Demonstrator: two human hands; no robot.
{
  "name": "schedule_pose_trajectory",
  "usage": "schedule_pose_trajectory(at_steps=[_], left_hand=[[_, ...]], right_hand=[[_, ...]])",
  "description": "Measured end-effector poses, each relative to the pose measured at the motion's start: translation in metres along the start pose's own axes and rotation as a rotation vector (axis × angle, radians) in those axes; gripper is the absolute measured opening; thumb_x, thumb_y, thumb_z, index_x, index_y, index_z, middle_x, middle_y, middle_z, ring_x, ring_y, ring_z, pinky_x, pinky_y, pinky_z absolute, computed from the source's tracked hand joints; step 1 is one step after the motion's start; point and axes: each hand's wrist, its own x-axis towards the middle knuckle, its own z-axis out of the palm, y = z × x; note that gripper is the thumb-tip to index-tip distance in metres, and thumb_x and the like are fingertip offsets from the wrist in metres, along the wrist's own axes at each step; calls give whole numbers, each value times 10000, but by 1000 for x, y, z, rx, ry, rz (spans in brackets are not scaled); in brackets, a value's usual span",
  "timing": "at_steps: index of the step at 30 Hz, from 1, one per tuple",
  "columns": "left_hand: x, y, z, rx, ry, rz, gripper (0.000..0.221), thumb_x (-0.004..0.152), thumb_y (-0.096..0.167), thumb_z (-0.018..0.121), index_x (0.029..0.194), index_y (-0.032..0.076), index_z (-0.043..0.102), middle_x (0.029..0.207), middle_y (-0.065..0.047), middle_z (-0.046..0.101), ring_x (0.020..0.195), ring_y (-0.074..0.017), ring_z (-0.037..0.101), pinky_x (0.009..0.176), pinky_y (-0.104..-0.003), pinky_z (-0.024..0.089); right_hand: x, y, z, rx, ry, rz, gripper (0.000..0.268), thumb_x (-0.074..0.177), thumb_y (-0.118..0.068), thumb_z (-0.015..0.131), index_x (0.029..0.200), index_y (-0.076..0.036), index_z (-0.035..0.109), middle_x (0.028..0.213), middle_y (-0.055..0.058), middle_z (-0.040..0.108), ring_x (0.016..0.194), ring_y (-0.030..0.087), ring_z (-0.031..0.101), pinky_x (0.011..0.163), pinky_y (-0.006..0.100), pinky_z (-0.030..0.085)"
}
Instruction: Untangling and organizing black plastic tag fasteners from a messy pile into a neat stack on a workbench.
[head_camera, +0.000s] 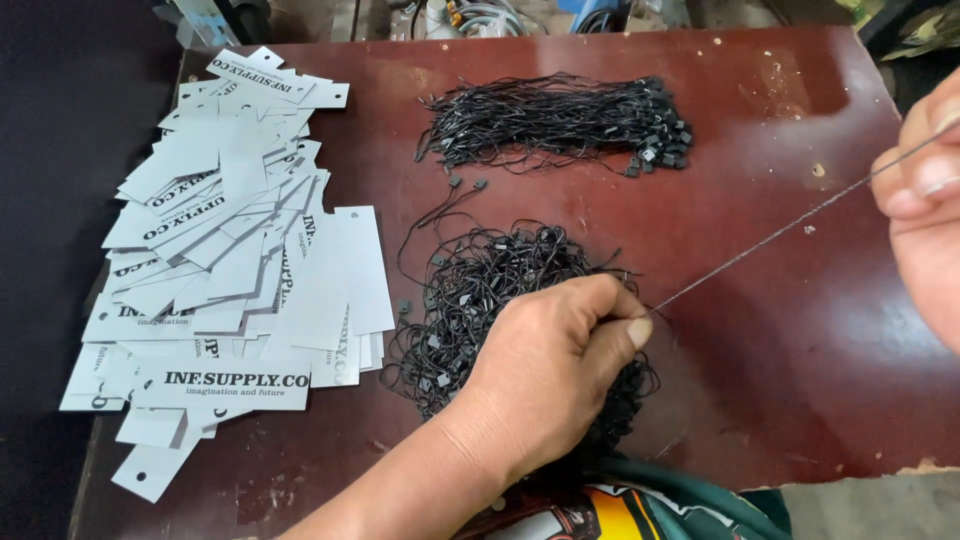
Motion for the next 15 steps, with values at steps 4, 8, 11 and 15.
schedule_pose_trajectory(at_steps=[4,8,11,15], left_hand=[[2,4,-24,25,122,-252,123,923,290,676,862,214,750,721,77,728,656,-90,605,648,-296,499],[15,-18,-58,173,304,-426,145,912,328,649,860,234,745,667,53,702,646,-121,594,669,-348,475],[31,-28,-75,163,389,-490,180,940,321,650,831,205,736,580,31,588,579,-130,478,592,-351,397],[57,-53,-82,130,457,-463,171,929,308,676,819,193,739,625,45,612,618,-121,493,613,-332,417]], right_hand=[[11,21,11,-372,167,-56,122,1170,-270,498,1287,-290,529,1031,-127,507,817,-32,457,770,142,413],[24,52,25,-409,227,-52,202,1054,-89,588,1231,-177,544,915,19,592,663,58,561,599,180,508],[35,76,39,-484,266,10,124,1030,-19,716,1052,-111,636,797,36,618,611,76,609,576,162,534],[46,93,46,-481,251,94,122,996,-30,704,1056,-106,630,881,63,671,614,90,596,590,168,522]])
